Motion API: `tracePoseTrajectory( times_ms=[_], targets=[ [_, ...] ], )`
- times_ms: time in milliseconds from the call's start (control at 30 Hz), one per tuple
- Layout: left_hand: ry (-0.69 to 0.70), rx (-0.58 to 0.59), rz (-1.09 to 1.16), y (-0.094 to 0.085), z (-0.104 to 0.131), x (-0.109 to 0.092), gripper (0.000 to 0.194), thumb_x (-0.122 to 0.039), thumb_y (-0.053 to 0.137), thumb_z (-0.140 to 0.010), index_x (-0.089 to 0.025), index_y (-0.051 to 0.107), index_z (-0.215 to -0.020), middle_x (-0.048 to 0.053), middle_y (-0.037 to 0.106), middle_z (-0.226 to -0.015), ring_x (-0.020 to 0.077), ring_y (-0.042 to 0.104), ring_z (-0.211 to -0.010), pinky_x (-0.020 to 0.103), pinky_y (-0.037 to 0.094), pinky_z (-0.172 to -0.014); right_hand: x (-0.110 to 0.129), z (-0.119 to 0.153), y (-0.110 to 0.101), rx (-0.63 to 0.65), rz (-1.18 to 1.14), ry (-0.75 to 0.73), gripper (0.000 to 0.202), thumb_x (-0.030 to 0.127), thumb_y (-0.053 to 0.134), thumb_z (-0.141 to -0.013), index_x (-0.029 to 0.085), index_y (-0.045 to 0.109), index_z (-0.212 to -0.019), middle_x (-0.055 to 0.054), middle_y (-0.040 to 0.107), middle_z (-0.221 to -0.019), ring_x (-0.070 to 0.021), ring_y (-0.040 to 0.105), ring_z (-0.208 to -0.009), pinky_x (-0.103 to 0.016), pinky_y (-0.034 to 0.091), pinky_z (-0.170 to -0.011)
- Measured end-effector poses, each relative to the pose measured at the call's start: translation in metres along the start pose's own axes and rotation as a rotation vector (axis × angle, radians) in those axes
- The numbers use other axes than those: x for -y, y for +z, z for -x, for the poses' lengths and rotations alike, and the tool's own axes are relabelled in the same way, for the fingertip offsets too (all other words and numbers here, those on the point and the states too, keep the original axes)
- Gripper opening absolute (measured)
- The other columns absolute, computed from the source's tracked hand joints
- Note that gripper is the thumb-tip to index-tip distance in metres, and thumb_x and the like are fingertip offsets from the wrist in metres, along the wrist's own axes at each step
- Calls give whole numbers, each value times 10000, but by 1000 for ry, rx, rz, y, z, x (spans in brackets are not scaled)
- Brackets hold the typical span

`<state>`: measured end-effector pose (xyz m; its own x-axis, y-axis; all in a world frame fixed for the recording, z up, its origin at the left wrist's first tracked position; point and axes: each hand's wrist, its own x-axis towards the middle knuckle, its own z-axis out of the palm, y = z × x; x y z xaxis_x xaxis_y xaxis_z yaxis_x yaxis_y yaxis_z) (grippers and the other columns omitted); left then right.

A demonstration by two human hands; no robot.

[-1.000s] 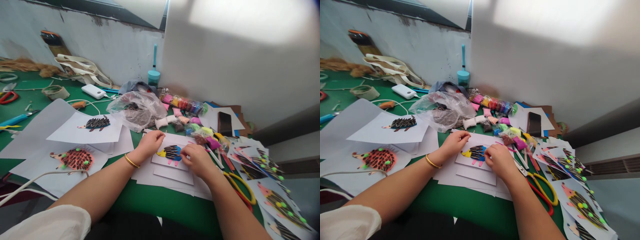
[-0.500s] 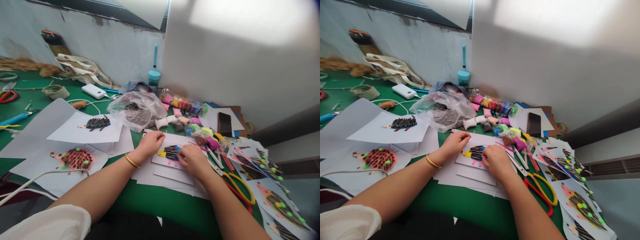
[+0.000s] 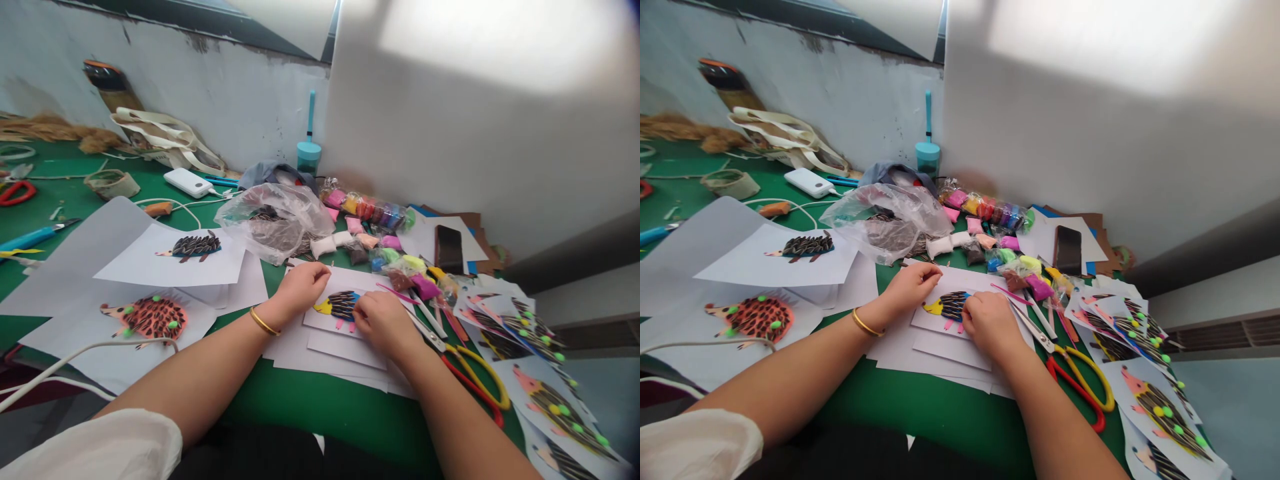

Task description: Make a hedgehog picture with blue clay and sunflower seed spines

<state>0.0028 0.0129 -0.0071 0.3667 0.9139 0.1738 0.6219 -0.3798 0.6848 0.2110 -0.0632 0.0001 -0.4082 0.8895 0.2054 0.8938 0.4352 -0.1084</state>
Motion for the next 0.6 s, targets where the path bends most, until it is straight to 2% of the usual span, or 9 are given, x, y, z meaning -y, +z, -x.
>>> tracePoseTrajectory(
  times_ms=[300, 600],
  targets=[
    [-15, -18, 8, -3, -3, 2, 240, -309, 512, -894, -214, 718, -972, 33, 743, -971, 208, 663, -894, 299, 493, -766, 2, -1, -2, 29, -22, 19, 125, 174, 593, -831, 176, 650, -720, -45, 660, -731, -179, 553, -710, -316, 299, -693],
    [-90, -209, 67, -24, -13, 17, 248, -275, 490, -899, -192, 704, -990, 46, 735, -925, 207, 656, -874, 314, 496, -815, -2, 1, 0, 29, -40, 21, 126, 187, 595, -838, 177, 662, -732, -48, 678, -761, -181, 570, -739, -314, 314, -715]
  ],
)
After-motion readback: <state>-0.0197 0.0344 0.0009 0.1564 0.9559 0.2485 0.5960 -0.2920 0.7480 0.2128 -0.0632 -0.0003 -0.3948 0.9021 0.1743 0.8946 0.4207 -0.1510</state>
